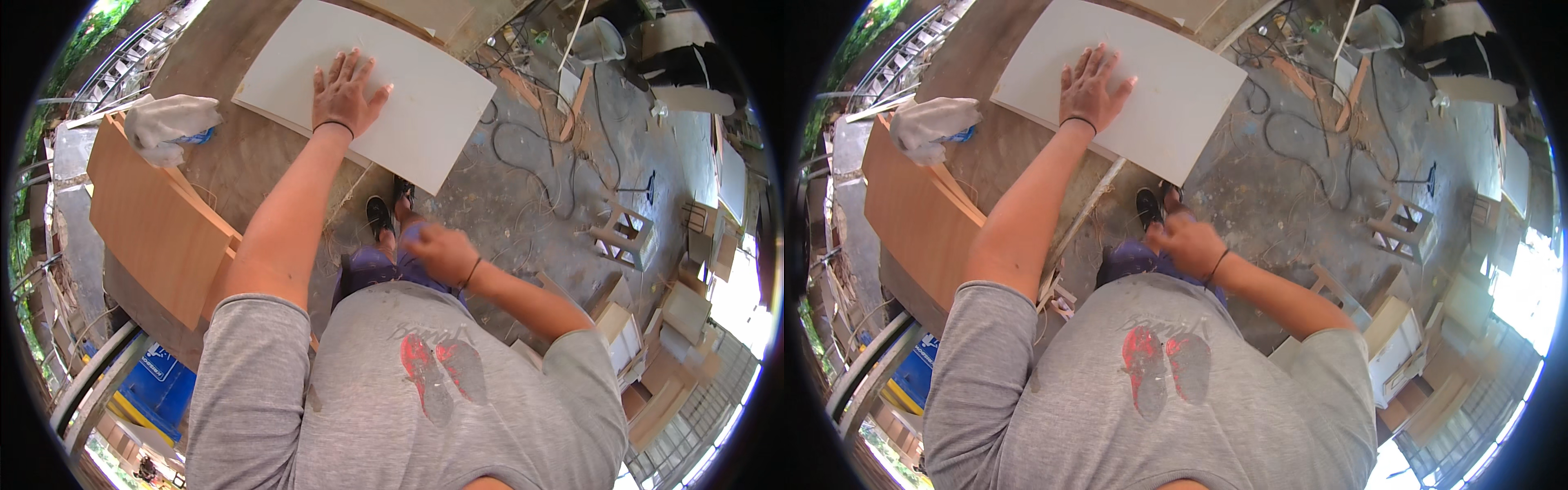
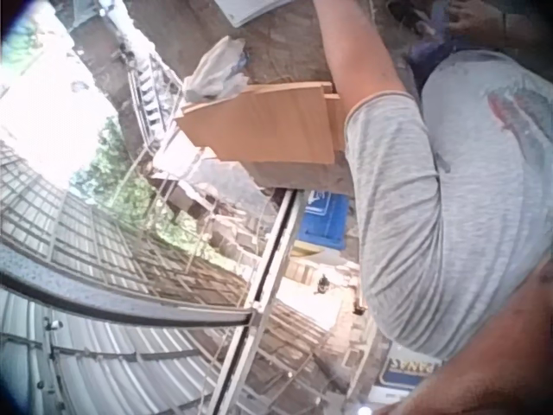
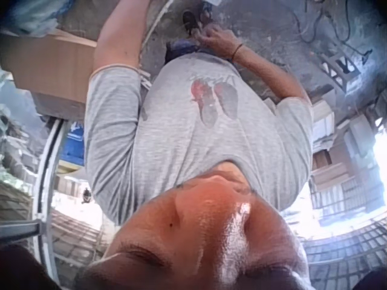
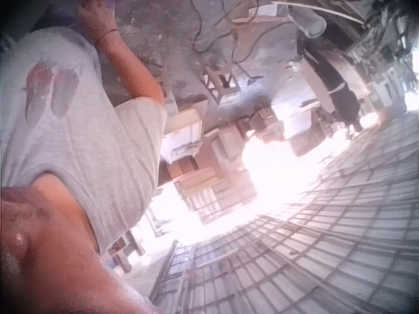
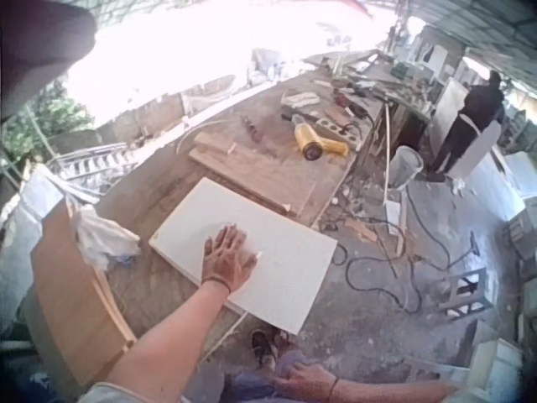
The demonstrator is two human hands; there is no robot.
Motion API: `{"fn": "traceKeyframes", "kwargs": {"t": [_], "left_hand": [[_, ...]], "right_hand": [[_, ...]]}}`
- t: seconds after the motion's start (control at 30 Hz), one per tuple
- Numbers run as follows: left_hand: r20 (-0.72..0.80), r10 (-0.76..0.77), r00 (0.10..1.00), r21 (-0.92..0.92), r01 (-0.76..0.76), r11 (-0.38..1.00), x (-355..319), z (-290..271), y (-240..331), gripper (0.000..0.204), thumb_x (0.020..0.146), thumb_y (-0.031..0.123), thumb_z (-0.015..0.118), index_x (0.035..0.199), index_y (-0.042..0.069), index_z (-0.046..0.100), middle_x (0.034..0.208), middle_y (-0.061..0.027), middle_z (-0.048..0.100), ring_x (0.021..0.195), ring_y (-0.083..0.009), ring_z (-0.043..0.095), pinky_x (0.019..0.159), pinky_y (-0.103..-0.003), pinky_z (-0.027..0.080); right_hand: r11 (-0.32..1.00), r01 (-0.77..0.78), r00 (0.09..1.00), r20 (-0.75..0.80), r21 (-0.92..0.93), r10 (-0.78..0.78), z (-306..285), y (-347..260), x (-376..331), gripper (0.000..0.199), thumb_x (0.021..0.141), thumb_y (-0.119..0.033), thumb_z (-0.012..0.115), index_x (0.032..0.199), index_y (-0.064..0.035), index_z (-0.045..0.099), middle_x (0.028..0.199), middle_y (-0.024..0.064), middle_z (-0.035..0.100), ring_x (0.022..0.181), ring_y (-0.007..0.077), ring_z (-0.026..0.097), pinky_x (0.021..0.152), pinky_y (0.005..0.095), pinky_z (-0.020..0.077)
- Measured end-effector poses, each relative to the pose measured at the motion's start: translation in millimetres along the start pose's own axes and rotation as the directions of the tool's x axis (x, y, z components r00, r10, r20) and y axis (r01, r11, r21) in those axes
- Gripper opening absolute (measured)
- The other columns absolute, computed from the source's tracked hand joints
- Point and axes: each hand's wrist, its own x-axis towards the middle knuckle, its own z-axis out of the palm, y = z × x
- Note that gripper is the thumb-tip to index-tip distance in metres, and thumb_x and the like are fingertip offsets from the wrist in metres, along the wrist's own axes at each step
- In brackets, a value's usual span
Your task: The person wipes down a white panel with a damp cloth, handles several wood panels on a workbench, and uses a pencil to mark a curved line on the white panel.
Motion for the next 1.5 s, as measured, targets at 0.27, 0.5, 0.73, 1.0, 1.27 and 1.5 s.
{"fn": "traceKeyframes", "kwargs": {"t": [0.27, 0.5, 0.73, 1.0, 1.27, 1.5], "left_hand": [[-0.001, 0.014, 1.0, -0.04, -0.014, 0.999, 2.6, -7.4, 7.3, 0.06, 0.089, 0.057, 0.044, 0.14, 0.025, 0.043, 0.152, -0.0002, 0.029, 0.142, -0.0186, 0.021, 0.116, -0.044, 0.012], [-0.014, 0.006, 1.0, -0.035, -0.006, 0.999, 0.7, 0.3, 1.7, 0.058, 0.089, 0.056, 0.044, 0.139, 0.024, 0.044, 0.151, 0.0, 0.03, 0.141, -0.0184, 0.022, 0.116, -0.045, 0.012], [-0.002, 0.002, 1.0, -0.029, -0.002, 1.0, 2.9, -1.6, 1.1, 0.056, 0.09, 0.054, 0.045, 0.138, 0.025, 0.045, 0.151, 0.0006, 0.03, 0.141, -0.0182, 0.022, 0.115, -0.045, 0.013], [-0.02, 0.025, 0.999, 0.001, -0.025, 1.0, 1.1, 0.5, 0.3, 0.055, 0.09, 0.053, 0.044, 0.138, 0.025, 0.045, 0.151, 0.0, 0.031, 0.141, -0.0184, 0.022, 0.116, -0.046, 0.012], [-0.003, 0.033, 0.999, -0.006, -0.033, 0.999, -0.9, 4.1, 0.0, 0.055, 0.091, 0.053, 0.042, 0.139, 0.025, 0.044, 0.151, 0.0002, 0.03, 0.141, -0.0183, 0.022, 0.115, -0.047, 0.012], [0.013, 0.03, 0.999, 0.008, -0.03, 1.0, 1.0, 0.3, -1.0, 0.055, 0.091, 0.053, 0.041, 0.139, 0.026, 0.043, 0.152, 0.0008, 0.029, 0.141, -0.0194, 0.022, 0.116, -0.048, 0.011]], "right_hand": [[0.969, -0.22, 0.911, -0.378, -0.109, 0.165, -35.3, 115.2, 43.5, 0.031, 0.079, -0.005, 0.052, 0.106, -0.0158, 0.062, 0.079, 0.01, 0.054, 0.075, 0.0298, 0.058, 0.058, 0.0418, 0.0503], [0.999, 0.045, 0.999, 0.03, 0.01, -0.045, -3.3, -1.0, -2.1, 0.032, 0.077, -0.008, 0.054, 0.106, -0.0179, 0.062, 0.096, 0.0123, 0.061, 0.082, 0.0315, 0.062, 0.063, 0.0402, 0.0529], [0.985, -0.117, 0.975, -0.205, -0.129, 0.089, -28.0, 58.1, 34.6, 0.029, 0.079, -0.01, 0.053, 0.105, -0.0172, 0.063, 0.08, 0.0094, 0.055, 0.081, 0.0289, 0.06, 0.062, 0.0426, 0.0505], [0.969, -0.229, 0.959, -0.192, -0.089, 0.209, -42.9, 31.6, 32.0, 0.019, 0.078, -0.013, 0.055, 0.096, -0.0162, 0.061, 0.078, 0.0087, 0.055, 0.078, 0.0286, 0.06, 0.059, 0.0389, 0.052], [0.988, 0.129, 0.991, 0.037, -0.084, -0.126, -1.3, -0.7, 0.4, 0.021, 0.076, -0.014, 0.058, 0.097, -0.0175, 0.061, 0.079, 0.0079, 0.056, 0.079, 0.0288, 0.059, 0.062, 0.039, 0.0524], [0.981, -0.145, 0.981, -0.151, -0.131, 0.125, -45.6, 46.0, 30.9, 0.021, 0.074, -0.015, 0.061, 0.095, -0.0187, 0.061, 0.081, 0.0074, 0.057, 0.08, 0.0282, 0.06, 0.063, 0.0397, 0.0519]]}}
